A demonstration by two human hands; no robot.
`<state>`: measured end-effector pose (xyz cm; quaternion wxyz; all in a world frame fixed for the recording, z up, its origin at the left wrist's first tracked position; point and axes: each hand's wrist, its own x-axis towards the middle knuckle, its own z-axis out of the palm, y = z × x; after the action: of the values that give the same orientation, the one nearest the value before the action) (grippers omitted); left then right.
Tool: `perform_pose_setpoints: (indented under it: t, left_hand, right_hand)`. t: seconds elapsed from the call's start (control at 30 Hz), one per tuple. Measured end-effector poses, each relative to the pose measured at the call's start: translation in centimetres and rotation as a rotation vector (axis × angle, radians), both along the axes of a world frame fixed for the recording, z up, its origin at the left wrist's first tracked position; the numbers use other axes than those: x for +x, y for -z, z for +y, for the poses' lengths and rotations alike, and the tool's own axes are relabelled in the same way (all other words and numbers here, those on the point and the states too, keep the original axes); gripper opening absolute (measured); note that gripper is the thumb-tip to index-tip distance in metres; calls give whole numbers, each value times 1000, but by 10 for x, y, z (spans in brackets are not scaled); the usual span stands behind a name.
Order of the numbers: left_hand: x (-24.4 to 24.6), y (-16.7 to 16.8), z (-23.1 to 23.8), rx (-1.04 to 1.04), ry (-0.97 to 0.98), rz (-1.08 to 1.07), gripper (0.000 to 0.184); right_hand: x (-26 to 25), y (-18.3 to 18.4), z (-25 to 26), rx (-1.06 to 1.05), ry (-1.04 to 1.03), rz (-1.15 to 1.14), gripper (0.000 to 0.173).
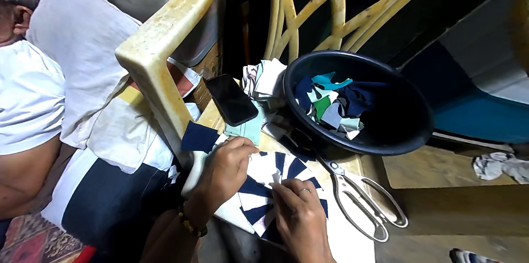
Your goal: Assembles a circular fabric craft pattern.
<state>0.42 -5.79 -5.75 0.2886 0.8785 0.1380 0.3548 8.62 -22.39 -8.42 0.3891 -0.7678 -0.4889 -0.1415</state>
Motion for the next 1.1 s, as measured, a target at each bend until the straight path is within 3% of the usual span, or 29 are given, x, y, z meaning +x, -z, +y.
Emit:
perform_pose_setpoints:
  t: [0.2,0.4,0.57,0.77,1.0,1.1]
  left_hand:
    - [6,3,2,54,165,76,23]
    - [19,3,-4,84,70,218,19]
    - [22,-6,-2,10,135,380,26]
    - [25,-13,-2,16,154,485,14]
    - [24,-13,0,19,85,479,14]
    - [23,-10,-2,54,75,378,11]
  right_hand:
    - [0,1,1,-2,7,-4,21]
    - [0,1,2,-12,15,-15,21]
    - [0,2,2,-17,19,-21,20]
    - [0,2,1,-16,9,-30,20]
    - [0,3,2,-14,10,-28,20]
    - [0,3,2,-14,10,-28,21]
